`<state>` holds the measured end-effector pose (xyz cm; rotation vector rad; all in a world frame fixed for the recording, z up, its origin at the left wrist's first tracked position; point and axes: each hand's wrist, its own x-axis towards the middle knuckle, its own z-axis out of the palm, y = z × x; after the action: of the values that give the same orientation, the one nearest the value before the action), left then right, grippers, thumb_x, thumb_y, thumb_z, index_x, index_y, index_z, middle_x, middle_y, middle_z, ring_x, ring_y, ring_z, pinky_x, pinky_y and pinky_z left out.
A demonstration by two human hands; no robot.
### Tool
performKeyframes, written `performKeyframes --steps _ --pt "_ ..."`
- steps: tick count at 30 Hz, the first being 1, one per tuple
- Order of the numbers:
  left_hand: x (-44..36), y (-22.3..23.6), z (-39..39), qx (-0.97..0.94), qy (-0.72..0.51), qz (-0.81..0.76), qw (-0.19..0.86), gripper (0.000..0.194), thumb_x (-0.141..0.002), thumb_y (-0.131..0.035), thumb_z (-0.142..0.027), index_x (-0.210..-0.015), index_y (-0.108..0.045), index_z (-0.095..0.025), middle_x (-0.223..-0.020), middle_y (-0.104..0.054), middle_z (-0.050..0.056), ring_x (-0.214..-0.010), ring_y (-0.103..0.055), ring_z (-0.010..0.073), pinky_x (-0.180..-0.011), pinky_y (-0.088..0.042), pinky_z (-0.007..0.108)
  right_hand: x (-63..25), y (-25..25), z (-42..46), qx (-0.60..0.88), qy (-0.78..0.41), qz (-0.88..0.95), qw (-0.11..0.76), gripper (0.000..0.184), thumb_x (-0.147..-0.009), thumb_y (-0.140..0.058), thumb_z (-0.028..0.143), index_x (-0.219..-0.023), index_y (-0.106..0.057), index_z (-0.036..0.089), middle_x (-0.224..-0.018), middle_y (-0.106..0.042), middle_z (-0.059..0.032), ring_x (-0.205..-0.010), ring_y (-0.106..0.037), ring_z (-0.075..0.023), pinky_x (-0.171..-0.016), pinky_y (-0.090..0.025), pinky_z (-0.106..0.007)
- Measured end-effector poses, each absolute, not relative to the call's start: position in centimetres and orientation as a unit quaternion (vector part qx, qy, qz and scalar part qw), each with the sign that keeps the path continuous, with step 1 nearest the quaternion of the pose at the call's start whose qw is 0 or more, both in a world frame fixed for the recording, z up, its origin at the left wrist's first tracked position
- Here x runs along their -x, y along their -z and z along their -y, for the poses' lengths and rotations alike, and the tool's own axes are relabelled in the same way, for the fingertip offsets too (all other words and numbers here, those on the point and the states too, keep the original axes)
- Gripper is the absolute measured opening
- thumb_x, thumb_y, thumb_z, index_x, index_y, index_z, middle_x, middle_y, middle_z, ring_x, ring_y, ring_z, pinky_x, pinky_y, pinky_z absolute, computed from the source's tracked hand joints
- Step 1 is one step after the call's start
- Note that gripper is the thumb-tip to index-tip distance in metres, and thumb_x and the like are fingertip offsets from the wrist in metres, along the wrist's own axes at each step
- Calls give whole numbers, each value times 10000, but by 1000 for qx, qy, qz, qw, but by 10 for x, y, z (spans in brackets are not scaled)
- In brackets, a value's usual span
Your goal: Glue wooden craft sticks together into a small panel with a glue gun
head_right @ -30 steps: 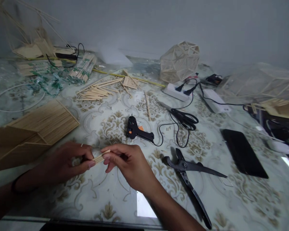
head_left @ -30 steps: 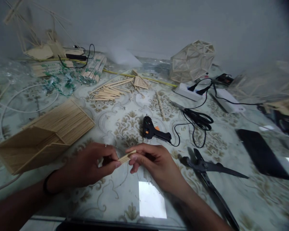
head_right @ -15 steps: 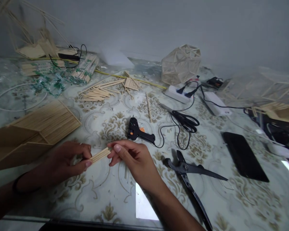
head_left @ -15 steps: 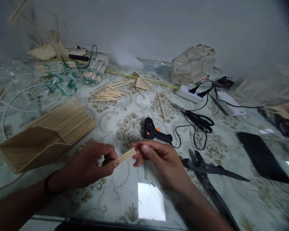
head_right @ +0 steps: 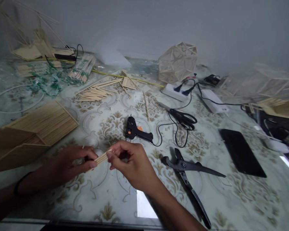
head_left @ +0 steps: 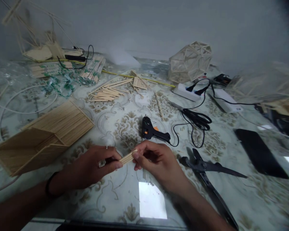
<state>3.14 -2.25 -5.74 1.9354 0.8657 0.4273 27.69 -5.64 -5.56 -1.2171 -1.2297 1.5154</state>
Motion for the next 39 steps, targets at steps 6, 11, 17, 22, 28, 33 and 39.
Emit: performKeyframes --steps 6,11,17,22,28,33,39 --pt "-30 62 24 -777 -170 -359 489 329 -1025 -775 -326 -1347 -774 -257 -801 -755 -48 -702 -685 147 -729 -557 261 -283 58 49 502 -587 500 391 304 -917 -849 470 -847 -711 208 -647 -656 48 -585 -664 -137 -610 -485 -270" --pt "-22 59 24 -799 -134 -314 496 1119 -769 -1017 -415 -1724 -437 -347 -1336 -797 63 -989 -768 240 -934 -655 394 -288 59 46 476 -654 488 328 339 -883 -867 495 -843 -721 191 -714 -666 40 -574 -625 -118 -613 -512 -277" --pt "-22 49 27 -827 -63 -293 475 1097 -816 -953 -186 -1745 -402 -382 -1614 -667 94 -1326 -724 346 -1180 -572 495 -280 58 50 448 -706 467 289 309 -843 -913 375 -753 -671 205 -651 -606 75 -575 -543 -95 -563 -511 -224" --pt "-26 49 27 -845 -28 -291 447 1101 -794 -939 -175 -1731 -405 -393 -1576 -678 95 -1282 -737 352 -1110 -596 482 -278 58 49 406 -746 433 302 355 -819 -975 413 -759 -693 206 -680 -653 69 -589 -605 -97 -559 -554 -207" --pt "-26 50 27 -864 -73 -285 408 1133 -678 -1034 -312 -1652 -456 -325 -1463 -732 103 -1245 -743 350 -1081 -604 478 -282 62 48 377 -773 410 303 365 -878 -914 562 -881 -798 216 -769 -743 33 -611 -703 -127 -616 -631 -273" --pt "-25 49 28 -863 -119 -339 355 1086 -549 -1070 -464 -1467 -527 -261 -1312 -731 89 -979 -741 294 -913 -637 464 -298 61 43 496 -581 517 386 316 -990 -784 533 -992 -810 218 -830 -812 -28 -700 -764 -200 -720 -641 -354" --pt "-25 57 23 -853 -173 -363 333 1065 -586 -1019 -662 -1432 -561 -207 -1188 -729 74 -902 -718 270 -871 -624 454 -345 73 25 619 -150 702 319 210 -1014 -597 301 -1048 -789 224 -1123 -813 -149 -1113 -743 -352 -1019 -599 -533"
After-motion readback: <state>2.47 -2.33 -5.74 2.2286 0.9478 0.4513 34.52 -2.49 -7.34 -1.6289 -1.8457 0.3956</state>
